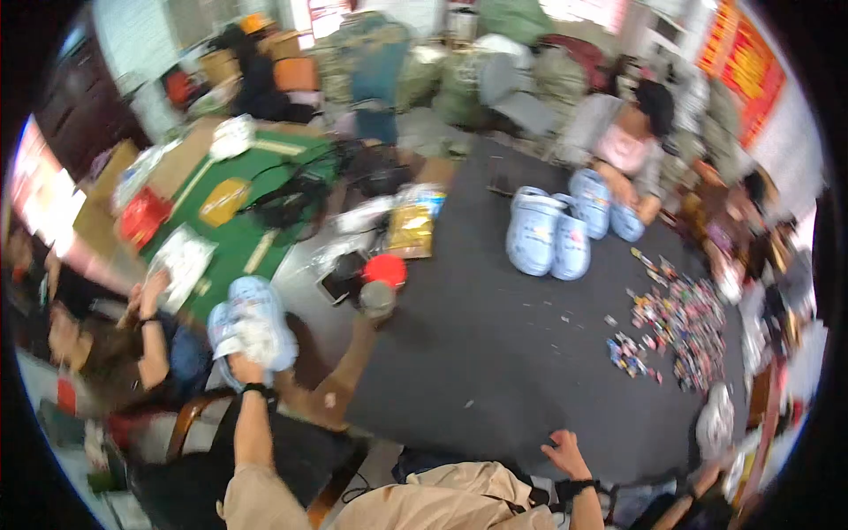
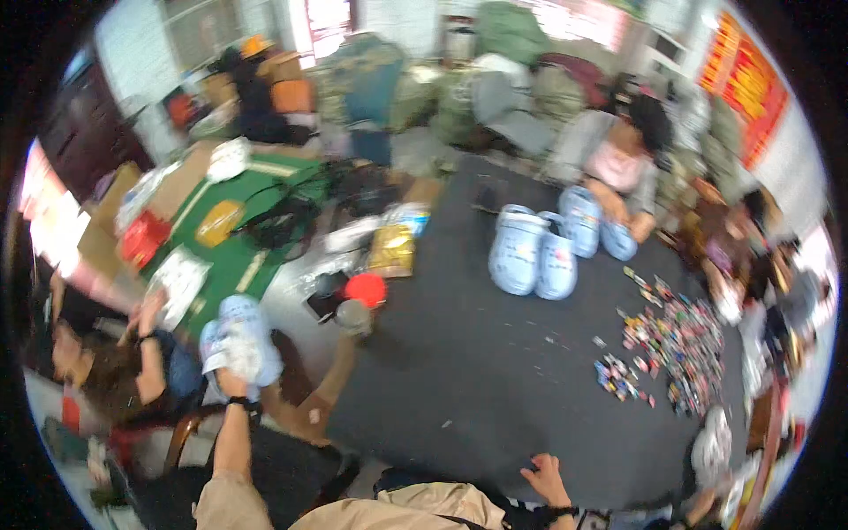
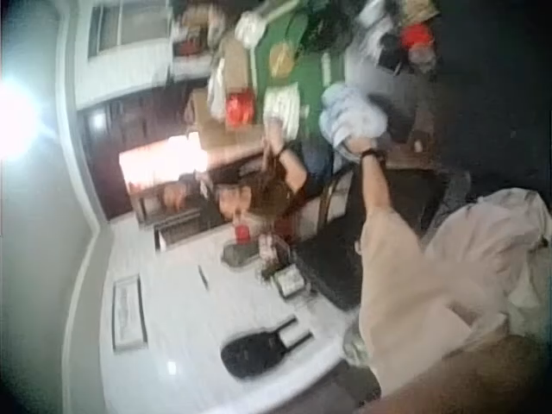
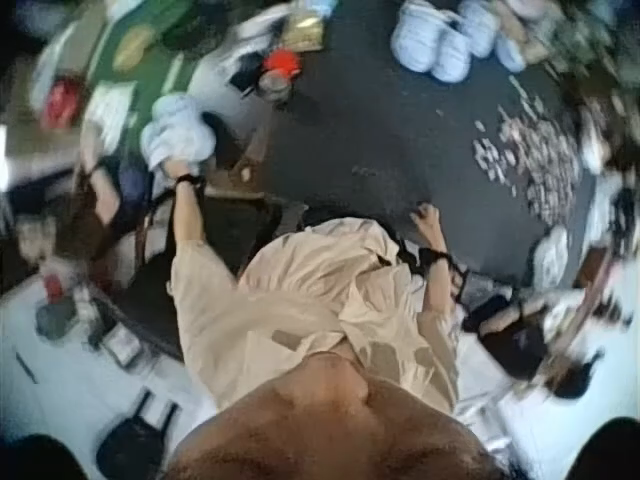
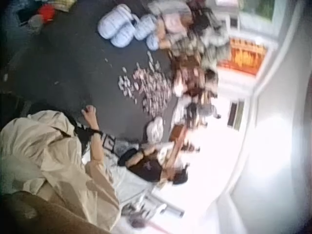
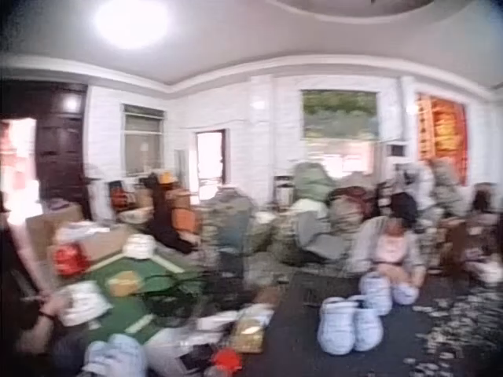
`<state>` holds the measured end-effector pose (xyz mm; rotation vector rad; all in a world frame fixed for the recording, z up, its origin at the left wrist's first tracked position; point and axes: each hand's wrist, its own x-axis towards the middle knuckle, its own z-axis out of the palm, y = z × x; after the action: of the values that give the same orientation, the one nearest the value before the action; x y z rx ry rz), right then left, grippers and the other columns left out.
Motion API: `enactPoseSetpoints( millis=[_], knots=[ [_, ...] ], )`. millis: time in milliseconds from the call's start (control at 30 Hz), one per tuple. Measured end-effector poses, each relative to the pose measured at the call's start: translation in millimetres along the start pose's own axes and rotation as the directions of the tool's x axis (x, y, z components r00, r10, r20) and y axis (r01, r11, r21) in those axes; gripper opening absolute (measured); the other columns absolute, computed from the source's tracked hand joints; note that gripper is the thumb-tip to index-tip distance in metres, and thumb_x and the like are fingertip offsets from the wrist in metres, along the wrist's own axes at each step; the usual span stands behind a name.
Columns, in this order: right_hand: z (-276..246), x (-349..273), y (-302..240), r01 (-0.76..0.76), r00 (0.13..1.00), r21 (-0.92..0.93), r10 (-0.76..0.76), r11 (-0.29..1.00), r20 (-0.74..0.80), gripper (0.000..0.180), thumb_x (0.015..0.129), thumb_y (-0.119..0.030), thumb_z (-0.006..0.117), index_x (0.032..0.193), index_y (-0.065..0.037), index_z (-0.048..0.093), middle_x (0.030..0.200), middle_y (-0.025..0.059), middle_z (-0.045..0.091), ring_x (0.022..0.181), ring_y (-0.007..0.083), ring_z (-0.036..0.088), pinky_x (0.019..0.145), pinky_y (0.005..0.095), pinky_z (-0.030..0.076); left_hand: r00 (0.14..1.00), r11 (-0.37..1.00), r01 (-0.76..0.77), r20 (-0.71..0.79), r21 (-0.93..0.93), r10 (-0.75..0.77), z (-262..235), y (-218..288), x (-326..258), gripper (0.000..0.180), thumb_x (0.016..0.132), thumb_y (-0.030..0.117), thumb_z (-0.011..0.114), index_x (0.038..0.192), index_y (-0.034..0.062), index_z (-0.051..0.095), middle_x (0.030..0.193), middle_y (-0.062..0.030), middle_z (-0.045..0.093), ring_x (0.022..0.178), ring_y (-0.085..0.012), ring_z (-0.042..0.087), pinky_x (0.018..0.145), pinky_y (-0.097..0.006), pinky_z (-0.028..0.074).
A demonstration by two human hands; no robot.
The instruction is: Attaching decorative charms into the holes of foam clogs at a production station.
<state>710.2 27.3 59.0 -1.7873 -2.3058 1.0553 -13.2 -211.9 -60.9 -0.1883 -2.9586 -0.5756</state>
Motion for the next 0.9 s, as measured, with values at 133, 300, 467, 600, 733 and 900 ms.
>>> enactPoseSetpoints(
  millis=[133, 300, 467, 600, 733, 900],
  knots=[
    [16, 20, -50, 0.001, 0.998, 0.082, -0.007, 0.997, 0.068, 0.045, 0.076, -0.027, 0.074, 0.107, -0.004, 0.051, 0.109, 0.0169, 0.046, 0.091, 0.0287, 0.054, 0.081, 0.0365, 0.048, 0.961, 0.87, -0.261, -0.193, -0.419, 0.196, -22, -83, 136, 0.048, 0.078, 0.023, 0.068, 0.115, -0.0032, 0.056, 0.114, -0.0189, 0.062, 0.108, -0.032, 0.057, 0.094, -0.038, 0.042],
    [4, -1, -41, -0.171, 0.985, 0.055, 0.169, 0.984, 0.038, 0.047, 0.078, -0.029, 0.072, 0.11, -0.003, 0.05, 0.109, 0.0167, 0.046, 0.096, 0.0286, 0.055, 0.084, 0.0346, 0.047, 0.773, 0.75, 0.245, 0.591, -0.615, 0.232, 21, -9, 149, 0.024, 0.077, 0.008, 0.06, 0.098, -0.0022, 0.058, 0.073, -0.0046, 0.054, 0.062, -0.0142, 0.049, 0.054, -0.029, 0.04],
    [1, 0, -50, -0.217, 0.975, 0.062, 0.213, 0.974, 0.066, 0.044, 0.079, -0.03, 0.072, 0.109, -0.005, 0.05, 0.108, 0.0149, 0.046, 0.095, 0.0281, 0.055, 0.084, 0.0347, 0.047, 0.874, 0.703, 0.293, 0.48, -0.649, 0.079, 10, 0, 90, 0.036, 0.08, 0.008, 0.062, 0.113, -0.0024, 0.053, 0.095, -0.0046, 0.055, 0.085, -0.0147, 0.051, 0.078, -0.029, 0.042],
    [11, 12, -49, -0.144, 0.988, 0.097, 0.138, 0.985, 0.068, 0.041, 0.08, -0.03, 0.071, 0.107, -0.006, 0.052, 0.107, 0.0137, 0.046, 0.093, 0.0262, 0.055, 0.082, 0.0345, 0.047, 0.907, 0.701, 0.199, 0.4, -0.685, 0.133, -23, -34, 83, 0.035, 0.084, 0.006, 0.059, 0.117, -0.0021, 0.054, 0.104, -0.008, 0.058, 0.096, -0.0186, 0.055, 0.087, -0.031, 0.043],
    [2, 9, -50, -0.169, 0.984, 0.168, 0.157, 0.971, 0.085, 0.037, 0.081, -0.03, 0.07, 0.105, -0.007, 0.053, 0.105, 0.0125, 0.046, 0.09, 0.0245, 0.056, 0.081, 0.0337, 0.048, 0.894, 0.679, 0.184, 0.408, -0.71, 0.184, -54, -15, 39, 0.03, 0.085, 0.006, 0.057, 0.114, -0.0018, 0.056, 0.1, -0.0068, 0.06, 0.094, -0.0188, 0.057, 0.086, -0.031, 0.045],
    [4, 2, -35, -0.102, 0.995, 0.161, 0.1, 0.982, 0.021, 0.036, 0.08, -0.03, 0.07, 0.104, -0.007, 0.055, 0.102, 0.0117, 0.047, 0.087, 0.0239, 0.057, 0.08, 0.0329, 0.048, 0.384, 0.604, 0.601, 0.852, -0.523, 0.357, -98, 62, -41, 0.027, 0.084, 0.011, 0.058, 0.11, 0.0038, 0.058, 0.095, -0.0039, 0.066, 0.069, -0.0111, 0.054, 0.057, -0.023, 0.043]
  ],
)
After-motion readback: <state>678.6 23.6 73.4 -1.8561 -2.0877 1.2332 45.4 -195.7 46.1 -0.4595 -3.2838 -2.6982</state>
